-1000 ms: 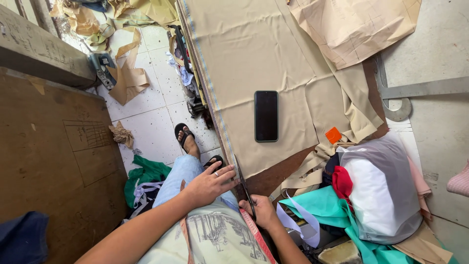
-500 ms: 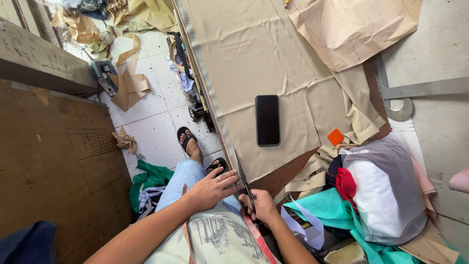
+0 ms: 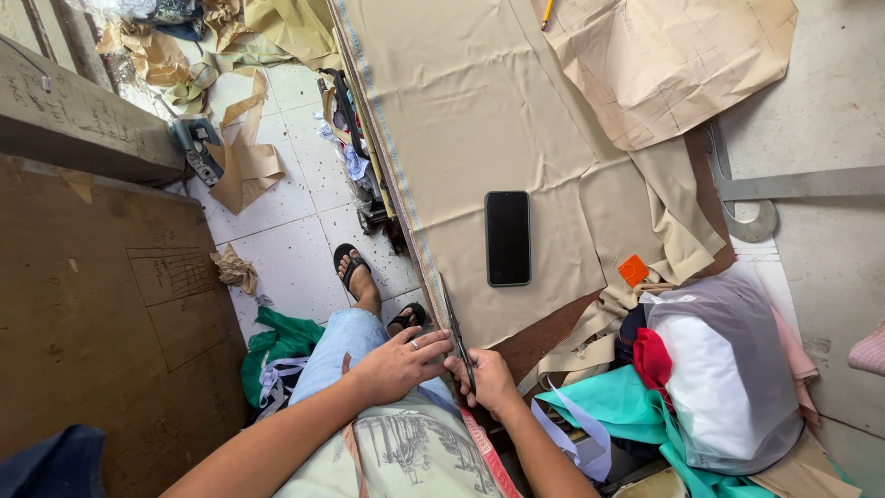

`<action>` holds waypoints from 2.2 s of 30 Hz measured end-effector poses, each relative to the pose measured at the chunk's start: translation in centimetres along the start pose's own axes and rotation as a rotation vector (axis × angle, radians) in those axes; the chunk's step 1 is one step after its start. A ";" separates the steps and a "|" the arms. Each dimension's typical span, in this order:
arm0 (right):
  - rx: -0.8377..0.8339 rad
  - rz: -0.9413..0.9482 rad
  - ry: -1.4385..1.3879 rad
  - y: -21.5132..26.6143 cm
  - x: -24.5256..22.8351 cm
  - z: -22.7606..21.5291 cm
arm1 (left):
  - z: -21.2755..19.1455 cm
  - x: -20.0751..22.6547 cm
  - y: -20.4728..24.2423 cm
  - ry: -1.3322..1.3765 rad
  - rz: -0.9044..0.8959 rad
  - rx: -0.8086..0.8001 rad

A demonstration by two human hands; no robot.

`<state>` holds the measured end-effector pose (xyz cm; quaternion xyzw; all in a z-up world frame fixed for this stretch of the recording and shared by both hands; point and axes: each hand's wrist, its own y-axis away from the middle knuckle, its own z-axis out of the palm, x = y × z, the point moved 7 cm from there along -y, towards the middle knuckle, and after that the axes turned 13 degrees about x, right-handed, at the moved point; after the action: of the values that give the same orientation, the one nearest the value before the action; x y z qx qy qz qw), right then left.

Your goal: The person cuts a large piece of beige fabric using shears, following a pattern. They then use a ruler and pencil to measure and mark lines on the fabric.

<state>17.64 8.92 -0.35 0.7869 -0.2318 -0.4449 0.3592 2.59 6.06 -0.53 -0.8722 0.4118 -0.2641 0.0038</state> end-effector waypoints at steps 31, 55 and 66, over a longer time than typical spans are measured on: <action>-0.046 0.049 -0.235 -3.4 -4.8 1.8 | -2.6 -2.1 -0.9 0.314 -0.060 -0.212; 0.051 -0.003 -0.205 -4.4 -5.1 2.5 | -2.4 -3.2 -1.1 0.300 0.007 -0.272; 0.025 -0.021 -0.220 -4.4 -5.5 2.6 | -2.2 -3.4 -1.0 0.299 0.017 -0.246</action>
<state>12.89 14.56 -1.75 0.7400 -0.2672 -0.5294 0.3173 0.50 9.61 0.03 -0.8135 0.4443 -0.3386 -0.1617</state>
